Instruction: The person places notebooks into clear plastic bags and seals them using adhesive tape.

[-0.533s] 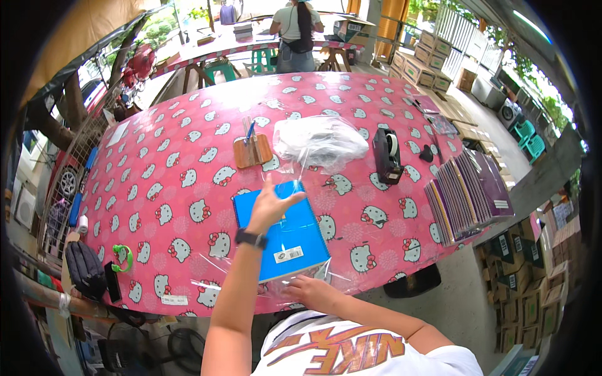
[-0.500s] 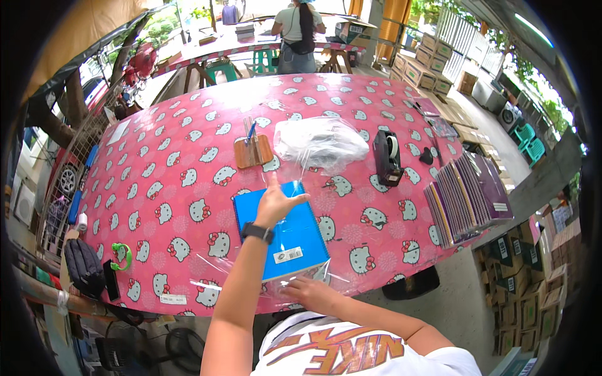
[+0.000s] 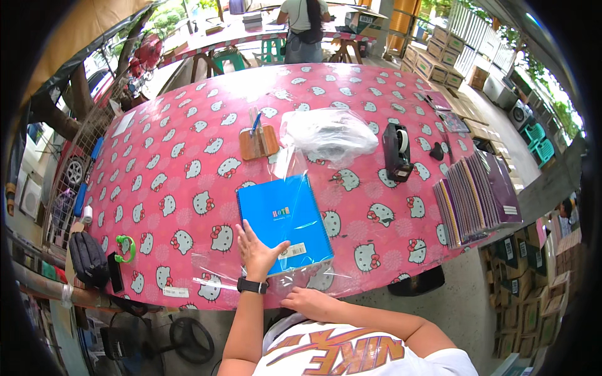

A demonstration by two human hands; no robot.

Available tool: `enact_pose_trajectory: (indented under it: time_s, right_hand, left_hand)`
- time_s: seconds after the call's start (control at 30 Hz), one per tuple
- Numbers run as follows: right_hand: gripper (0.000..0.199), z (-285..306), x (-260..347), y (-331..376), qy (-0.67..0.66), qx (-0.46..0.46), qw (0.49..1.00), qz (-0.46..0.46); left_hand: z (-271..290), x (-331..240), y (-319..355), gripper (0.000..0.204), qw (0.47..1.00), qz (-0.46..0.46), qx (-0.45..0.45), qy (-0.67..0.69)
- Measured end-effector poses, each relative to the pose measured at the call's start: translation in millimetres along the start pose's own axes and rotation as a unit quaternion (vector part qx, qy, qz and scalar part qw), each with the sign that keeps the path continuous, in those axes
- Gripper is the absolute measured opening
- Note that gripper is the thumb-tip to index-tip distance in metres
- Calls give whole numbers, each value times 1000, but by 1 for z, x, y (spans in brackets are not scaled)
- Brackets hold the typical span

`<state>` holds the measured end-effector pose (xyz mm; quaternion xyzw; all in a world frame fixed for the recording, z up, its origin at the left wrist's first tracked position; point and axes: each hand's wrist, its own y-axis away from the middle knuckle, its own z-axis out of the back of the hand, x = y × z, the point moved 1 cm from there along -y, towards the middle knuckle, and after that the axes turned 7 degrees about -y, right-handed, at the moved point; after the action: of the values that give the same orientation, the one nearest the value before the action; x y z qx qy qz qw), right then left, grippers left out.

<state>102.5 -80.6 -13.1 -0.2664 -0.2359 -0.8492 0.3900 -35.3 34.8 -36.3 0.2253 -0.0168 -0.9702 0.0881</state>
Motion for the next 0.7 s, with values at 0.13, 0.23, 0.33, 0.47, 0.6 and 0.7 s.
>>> enact_pose_trajectory:
  time_s: [0.13,0.23,0.33,0.47,0.6,0.7]
  right_hand:
    - [37,21,-3,-9,-185,36,981,45]
    - [29,100,-72,-37,-237,-295,922,88]
    - [51,173,-174,-77,-142,-532,819,-162]
    - [48,198,-284,-133,-239,-447,819,-267]
    - [30,229,-280,-179,-102,-558,784,-253]
    - [25,229,-254,-178,-164,-595,773,-145]
  left_hand:
    - [1,28,3,130,989,60,29,130]
    - [-5,34,3,127,985,73,26,153]
    - [-8,30,2,122,986,44,2,160]
    - [-10,26,1,119,982,19,-9,186]
    - [-8,29,2,118,980,25,16,198]
    - [-16,30,1,121,990,21,-19,139]
